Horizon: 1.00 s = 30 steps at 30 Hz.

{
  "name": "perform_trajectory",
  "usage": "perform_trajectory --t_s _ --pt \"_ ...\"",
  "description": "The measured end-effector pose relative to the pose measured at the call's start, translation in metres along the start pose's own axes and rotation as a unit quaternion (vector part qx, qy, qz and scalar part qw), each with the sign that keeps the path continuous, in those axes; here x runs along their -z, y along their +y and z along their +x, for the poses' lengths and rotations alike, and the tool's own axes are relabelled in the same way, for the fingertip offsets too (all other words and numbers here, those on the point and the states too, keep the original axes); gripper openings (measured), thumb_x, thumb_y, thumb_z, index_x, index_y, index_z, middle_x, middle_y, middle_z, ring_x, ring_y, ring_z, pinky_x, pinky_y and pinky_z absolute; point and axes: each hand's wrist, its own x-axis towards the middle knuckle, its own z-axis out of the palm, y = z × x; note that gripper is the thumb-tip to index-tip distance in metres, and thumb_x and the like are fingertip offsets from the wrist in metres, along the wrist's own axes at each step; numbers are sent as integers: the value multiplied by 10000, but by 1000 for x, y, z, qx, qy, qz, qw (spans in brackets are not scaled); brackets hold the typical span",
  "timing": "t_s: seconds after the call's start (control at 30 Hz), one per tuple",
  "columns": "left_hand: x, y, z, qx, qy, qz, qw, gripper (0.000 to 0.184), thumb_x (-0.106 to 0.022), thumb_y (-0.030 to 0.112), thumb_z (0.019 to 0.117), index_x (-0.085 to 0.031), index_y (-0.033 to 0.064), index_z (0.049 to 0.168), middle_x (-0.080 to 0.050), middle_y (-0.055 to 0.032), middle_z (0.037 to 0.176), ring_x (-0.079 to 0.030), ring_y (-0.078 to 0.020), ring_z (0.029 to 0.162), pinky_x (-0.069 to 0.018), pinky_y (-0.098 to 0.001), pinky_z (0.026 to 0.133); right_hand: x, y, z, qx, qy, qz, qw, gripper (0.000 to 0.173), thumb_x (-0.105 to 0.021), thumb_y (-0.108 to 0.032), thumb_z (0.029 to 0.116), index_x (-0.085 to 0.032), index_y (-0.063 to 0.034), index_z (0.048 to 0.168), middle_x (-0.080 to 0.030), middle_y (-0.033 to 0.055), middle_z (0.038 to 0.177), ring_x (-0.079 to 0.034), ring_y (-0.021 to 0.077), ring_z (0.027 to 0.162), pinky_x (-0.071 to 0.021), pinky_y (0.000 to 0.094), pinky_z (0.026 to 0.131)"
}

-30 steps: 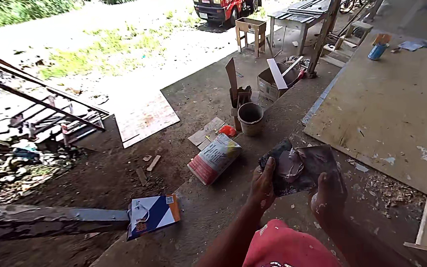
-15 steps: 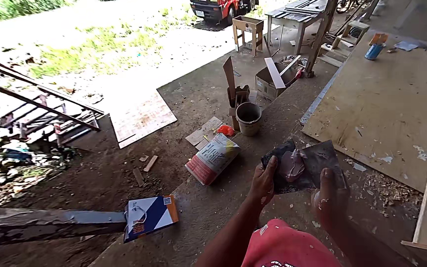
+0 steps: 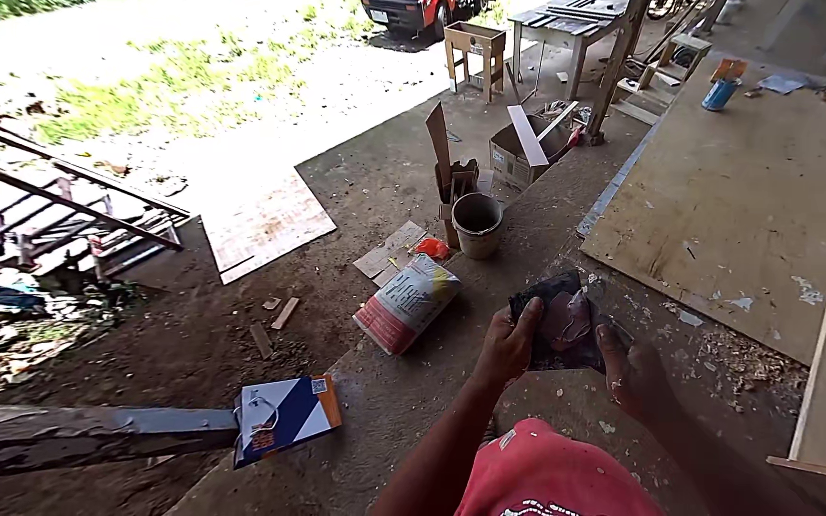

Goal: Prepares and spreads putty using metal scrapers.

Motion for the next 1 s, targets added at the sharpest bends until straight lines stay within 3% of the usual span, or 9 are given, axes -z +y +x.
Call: perform_trajectory --t_s 0.1,0.13,0.2,0.23,0.3,0.43,0.6,0.8,1.0 --pt "3 6 -1 -13 -22 34 999 277 -450 222 1087 -654 39 1044 -717 -3 859 -709 -82 816 -610 -306 805 20 5 8 -65 -120 40 990 350 -385 -278 1099 -675 -102 1011 -666 -96 815 -642 -85 783 -552 132 745" --pt "4 7 -1 -16 -25 27 999 272 -452 223 1086 -651 42 1052 -715 0 865 -707 -80 820 -609 -305 808 26 10 11 -95 -114 67 987 344 -390 -277 1098 -675 -97 1029 -682 -93 852 -656 -69 824 -564 154 787" --pt "6 6 -2 -14 -7 -19 1000 276 -455 242 1088 -652 50 1074 -723 -19 874 -715 -104 820 -617 -321 804 37 17 14 -165 8 157 974 309 -439 -254 1089 -635 -20 1137 -718 -10 969 -708 38 923 -613 265 860" --pt "7 4 -2 -16 6 -45 999 291 -449 262 1092 -654 56 1083 -722 -29 879 -714 -116 823 -615 -331 806 42 18 17 -192 88 215 954 278 -484 -216 1074 -600 8 1192 -719 50 1016 -730 125 939 -640 352 844" --pt "6 0 0 -18 33 -84 996 312 -430 289 1098 -659 78 1077 -719 -35 878 -711 -123 825 -609 -336 810 49 7 19 -213 183 294 914 191 -549 -104 1028 -573 -21 1198 -729 68 1000 -750 181 889 -662 410 785" --pt "-6 -4 0 -21 47 -139 989 333 -409 320 1101 -662 104 1091 -725 -32 913 -714 -121 872 -604 -342 847 35 -22 0 -249 141 383 878 158 -555 -39 996 -604 -4 1142 -749 103 936 -760 207 809 -668 419 729" --pt "-24 -16 -2 -70 59 -116 989 353 -405 338 1105 -639 74 1129 -723 -35 933 -714 -126 898 -602 -358 868 8 -7 -12 -254 175 318 896 158 -589 -43 998 -608 40 1132 -740 145 941 -760 234 792 -669 417 677" --pt "-46 -24 -15 -130 16 53 990 418 -375 346 1115 -641 39 1013 -700 24 843 -695 -38 817 -605 -278 785 5 -18 -5 -294 196 298 887 164 -603 -53 1007 -622 58 1125 -744 151 940 -756 222 800 -662 390 693" --pt "-51 -26 -22 -184 -49 172 967 610 -304 502 1091 -649 18 951 -688 -38 766 -698 -70 737 -605 -284 688 17 -20 10 -341 163 351 857 182 -569 -57 1030 -599 65 1161 -733 202 973 -754 273 821 -657 433 707"
